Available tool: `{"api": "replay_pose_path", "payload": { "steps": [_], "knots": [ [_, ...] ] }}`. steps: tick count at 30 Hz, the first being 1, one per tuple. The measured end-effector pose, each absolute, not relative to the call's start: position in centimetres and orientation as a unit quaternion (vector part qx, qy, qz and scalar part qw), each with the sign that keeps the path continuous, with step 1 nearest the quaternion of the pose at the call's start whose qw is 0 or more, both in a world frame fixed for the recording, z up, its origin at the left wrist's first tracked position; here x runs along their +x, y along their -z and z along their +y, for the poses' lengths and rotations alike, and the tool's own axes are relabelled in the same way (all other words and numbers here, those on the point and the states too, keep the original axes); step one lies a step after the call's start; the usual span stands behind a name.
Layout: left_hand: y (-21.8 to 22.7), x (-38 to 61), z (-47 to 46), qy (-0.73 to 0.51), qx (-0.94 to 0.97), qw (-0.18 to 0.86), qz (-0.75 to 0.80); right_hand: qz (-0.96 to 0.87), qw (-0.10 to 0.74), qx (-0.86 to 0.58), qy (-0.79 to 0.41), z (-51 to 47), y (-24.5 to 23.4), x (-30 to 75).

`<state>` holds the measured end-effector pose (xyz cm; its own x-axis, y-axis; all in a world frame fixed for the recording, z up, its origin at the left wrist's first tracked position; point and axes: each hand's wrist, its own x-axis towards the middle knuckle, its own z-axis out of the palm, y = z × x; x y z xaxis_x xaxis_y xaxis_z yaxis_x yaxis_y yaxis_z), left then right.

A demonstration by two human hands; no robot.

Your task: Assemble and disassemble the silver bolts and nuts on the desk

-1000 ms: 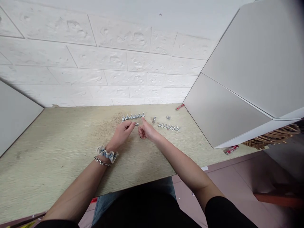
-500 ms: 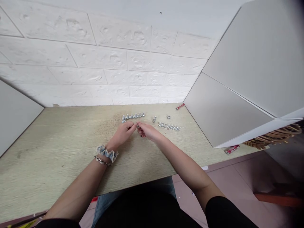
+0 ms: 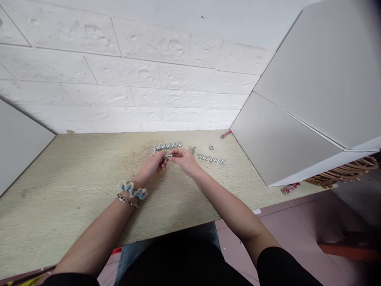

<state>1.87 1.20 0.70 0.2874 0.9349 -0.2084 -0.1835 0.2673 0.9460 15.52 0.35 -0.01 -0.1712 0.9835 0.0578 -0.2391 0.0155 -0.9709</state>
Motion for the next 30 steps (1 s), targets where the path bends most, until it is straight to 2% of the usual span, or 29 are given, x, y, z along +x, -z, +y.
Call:
{"api": "replay_pose_path", "payload": {
  "steps": [3,6,13,20,25,30],
  "knots": [
    [-0.9,1.9,1.3,-0.381,0.289,0.785,0.394,-0.507,0.506,-0.396,-0.575,0.1,-0.2,15.5],
    [-1.1,1.7,1.3,-0.353,0.215,0.831,0.372,-0.527,0.513,-0.397,-0.549,0.0,-0.4,15.4],
    [-1.5,1.6,1.3,-0.356,0.200,0.829,0.382,-0.574,0.553,-0.395,-0.457,-0.3,0.1,14.9],
    [-1.5,1.7,1.2,-0.356,0.182,0.840,0.366,-0.570,0.576,-0.395,-0.434,-0.5,0.2,14.8],
    [-1.6,1.5,1.2,-0.326,0.163,0.861,0.354,-0.555,0.585,-0.365,-0.465,-0.7,-0.1,14.8],
    [-1.8,1.6,1.2,-0.343,0.168,0.852,0.358,-0.468,0.589,-0.339,-0.564,-0.8,0.0,14.5]
  ]
}}
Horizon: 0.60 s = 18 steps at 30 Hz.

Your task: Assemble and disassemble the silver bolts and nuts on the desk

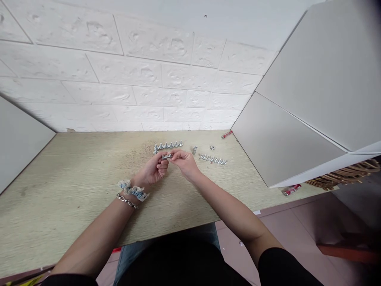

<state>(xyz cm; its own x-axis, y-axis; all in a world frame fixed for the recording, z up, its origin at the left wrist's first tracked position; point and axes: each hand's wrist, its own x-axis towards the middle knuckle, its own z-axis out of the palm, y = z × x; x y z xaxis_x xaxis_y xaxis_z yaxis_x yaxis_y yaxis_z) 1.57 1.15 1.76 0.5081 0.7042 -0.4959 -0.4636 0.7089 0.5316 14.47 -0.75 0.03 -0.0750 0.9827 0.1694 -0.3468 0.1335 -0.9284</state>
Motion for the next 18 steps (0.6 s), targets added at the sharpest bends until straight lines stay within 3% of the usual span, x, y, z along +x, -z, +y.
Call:
{"api": "replay_pose_path", "payload": {
  "steps": [4,8,13,18],
  "knots": [
    [-1.3,1.6,1.4,-0.393,0.215,0.811,0.375,-0.319,0.573,-0.318,-0.685,-0.7,0.2,14.1],
    [-0.7,1.8,1.3,-0.448,0.356,0.684,0.452,-0.205,0.537,-0.392,-0.718,-0.5,0.5,14.0],
    [-1.2,2.0,0.3,-0.406,0.597,0.479,0.500,-0.285,0.452,-0.427,-0.729,-0.3,0.9,14.0],
    [-1.2,1.6,0.4,-0.373,0.666,0.413,0.496,-0.362,0.456,-0.445,-0.680,-0.1,1.6,14.0]
  ]
}}
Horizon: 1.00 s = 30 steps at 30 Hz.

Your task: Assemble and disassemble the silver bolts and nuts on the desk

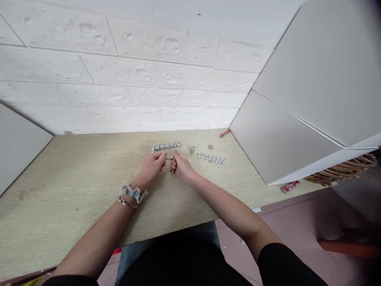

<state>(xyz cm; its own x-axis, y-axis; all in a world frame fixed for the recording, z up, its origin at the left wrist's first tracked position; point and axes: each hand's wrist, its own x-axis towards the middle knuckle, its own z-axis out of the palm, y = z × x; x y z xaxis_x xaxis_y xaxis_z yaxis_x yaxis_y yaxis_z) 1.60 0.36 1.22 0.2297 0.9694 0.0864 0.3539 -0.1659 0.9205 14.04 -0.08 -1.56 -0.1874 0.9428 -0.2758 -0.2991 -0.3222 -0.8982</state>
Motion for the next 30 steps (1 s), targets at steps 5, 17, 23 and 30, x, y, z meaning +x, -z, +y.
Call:
{"api": "replay_pose_path", "payload": {
  "steps": [5,17,23,30],
  "knots": [
    [-0.7,1.0,0.9,-0.375,0.693,0.380,0.485,-0.421,0.425,-0.487,-0.636,0.1,1.9,14.3],
    [-0.5,1.4,1.5,-0.440,0.457,0.619,0.462,-0.522,0.460,-0.492,-0.523,0.6,0.2,15.7],
    [-0.7,1.3,1.7,-0.456,0.326,0.706,0.432,-0.688,0.245,-0.642,-0.233,0.7,-0.2,18.1],
    [-0.5,1.3,1.7,-0.446,0.348,0.701,0.434,-0.692,0.038,-0.707,-0.141,0.2,-1.2,19.7]
  ]
}}
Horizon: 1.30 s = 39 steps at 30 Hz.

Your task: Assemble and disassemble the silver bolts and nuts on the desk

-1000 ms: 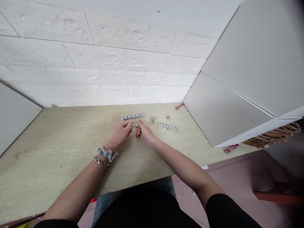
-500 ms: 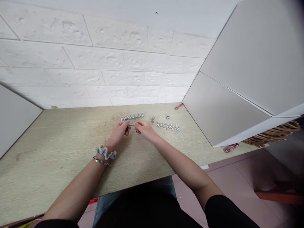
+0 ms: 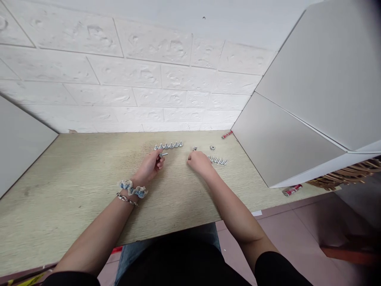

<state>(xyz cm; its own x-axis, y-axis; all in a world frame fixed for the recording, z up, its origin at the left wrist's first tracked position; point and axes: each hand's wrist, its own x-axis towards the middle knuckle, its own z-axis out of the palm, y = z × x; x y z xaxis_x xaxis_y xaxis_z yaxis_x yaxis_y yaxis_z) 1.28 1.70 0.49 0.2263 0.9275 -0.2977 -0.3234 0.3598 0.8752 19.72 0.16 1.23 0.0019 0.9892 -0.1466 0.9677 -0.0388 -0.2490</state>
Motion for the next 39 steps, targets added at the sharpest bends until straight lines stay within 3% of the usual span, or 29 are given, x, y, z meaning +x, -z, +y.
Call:
{"api": "replay_pose_path", "payload": {
  "steps": [6,10,16,19,31,39],
  "knots": [
    [-0.6,1.4,1.4,-0.431,0.358,0.705,0.435,-0.675,0.006,-0.726,-0.130,-0.1,-1.7,19.9],
    [-0.3,1.5,1.5,-0.420,0.370,0.708,0.430,-0.670,0.028,-0.732,-0.123,-0.3,-2.0,19.4],
    [0.1,1.6,1.4,-0.399,0.395,0.719,0.409,-0.756,0.251,-0.585,-0.150,-1.0,-2.9,18.0],
    [0.2,1.8,1.2,-0.399,0.395,0.736,0.377,-0.761,0.313,-0.530,-0.206,-1.3,-2.5,17.2],
    [0.2,1.9,1.0,-0.407,0.332,0.791,0.313,-0.744,0.366,-0.511,-0.229,-1.2,-1.8,16.6],
    [0.6,2.0,1.1,-0.359,0.327,0.791,0.372,-0.792,0.249,-0.526,-0.185,-0.7,-1.5,17.6]
  ]
}}
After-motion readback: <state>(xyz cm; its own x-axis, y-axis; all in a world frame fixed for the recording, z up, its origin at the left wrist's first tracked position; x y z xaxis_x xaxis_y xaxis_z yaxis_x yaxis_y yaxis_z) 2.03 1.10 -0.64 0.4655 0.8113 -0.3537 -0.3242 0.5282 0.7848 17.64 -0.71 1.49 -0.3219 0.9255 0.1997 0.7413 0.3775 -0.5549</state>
